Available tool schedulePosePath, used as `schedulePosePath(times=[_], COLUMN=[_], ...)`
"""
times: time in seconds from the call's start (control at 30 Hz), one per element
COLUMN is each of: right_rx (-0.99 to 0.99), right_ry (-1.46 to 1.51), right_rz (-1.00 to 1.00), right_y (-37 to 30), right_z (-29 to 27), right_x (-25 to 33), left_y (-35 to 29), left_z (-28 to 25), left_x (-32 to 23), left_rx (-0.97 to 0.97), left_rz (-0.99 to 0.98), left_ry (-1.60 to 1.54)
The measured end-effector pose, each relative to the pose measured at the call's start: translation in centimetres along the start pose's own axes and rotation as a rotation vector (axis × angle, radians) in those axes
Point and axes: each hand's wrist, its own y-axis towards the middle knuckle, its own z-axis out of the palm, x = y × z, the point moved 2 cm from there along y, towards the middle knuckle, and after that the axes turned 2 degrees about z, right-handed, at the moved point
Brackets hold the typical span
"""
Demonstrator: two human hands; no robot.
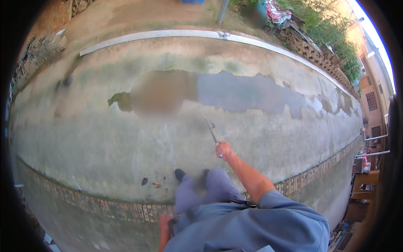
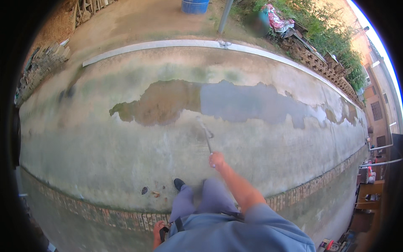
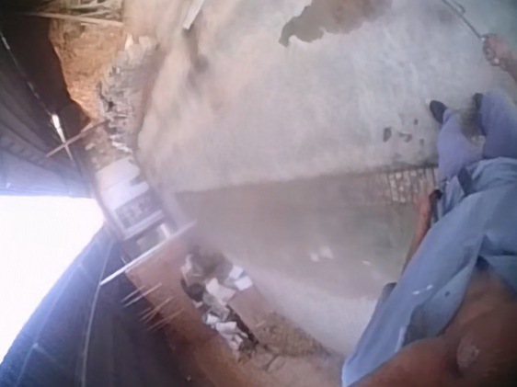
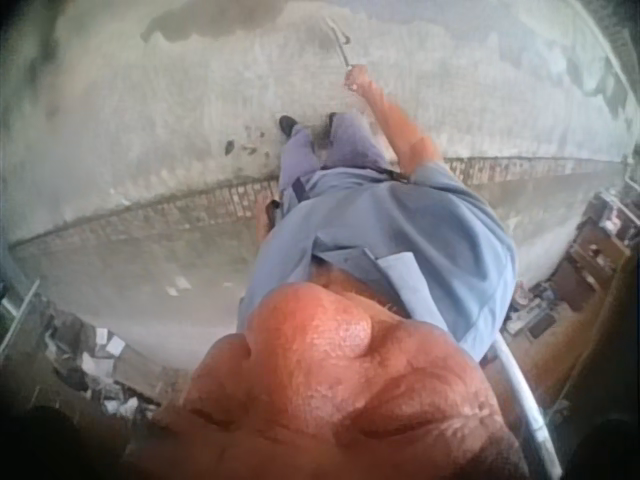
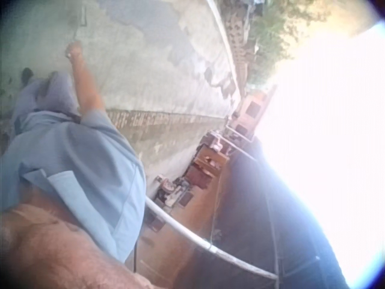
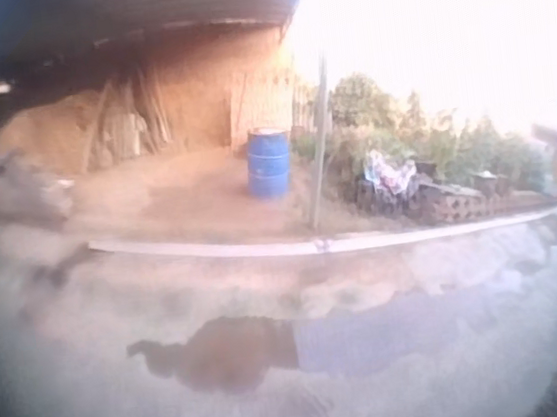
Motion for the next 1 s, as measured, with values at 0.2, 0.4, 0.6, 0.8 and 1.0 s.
schedulePosePath(times=[0.2,0.4,0.6,0.8,1.0], right_rx=[-0.011,0.141,0.157,-0.062,0.070], right_ry=[0.090,-0.158,-0.250,-0.237,-0.069], right_rz=[0.083,0.190,0.148,0.043,0.193], right_y=[5.3,1.8,1.7,4.4,8.2], right_z=[1.3,9.0,6.3,1.0,-1.6], right_x=[0.1,0.4,5.9,11.7,12.9], left_y=[1.0,-1.6,4.0,10.1,12.5], left_z=[-0.3,0.2,4.1,8.8,11.8], left_x=[2.4,0.1,-2.9,-6.2,-13.5], left_rx=[-0.054,-0.018,0.182,0.120,0.149], left_rz=[-0.124,-0.134,-0.168,0.104,-0.119], left_ry=[0.057,0.092,0.744,0.737,0.584])
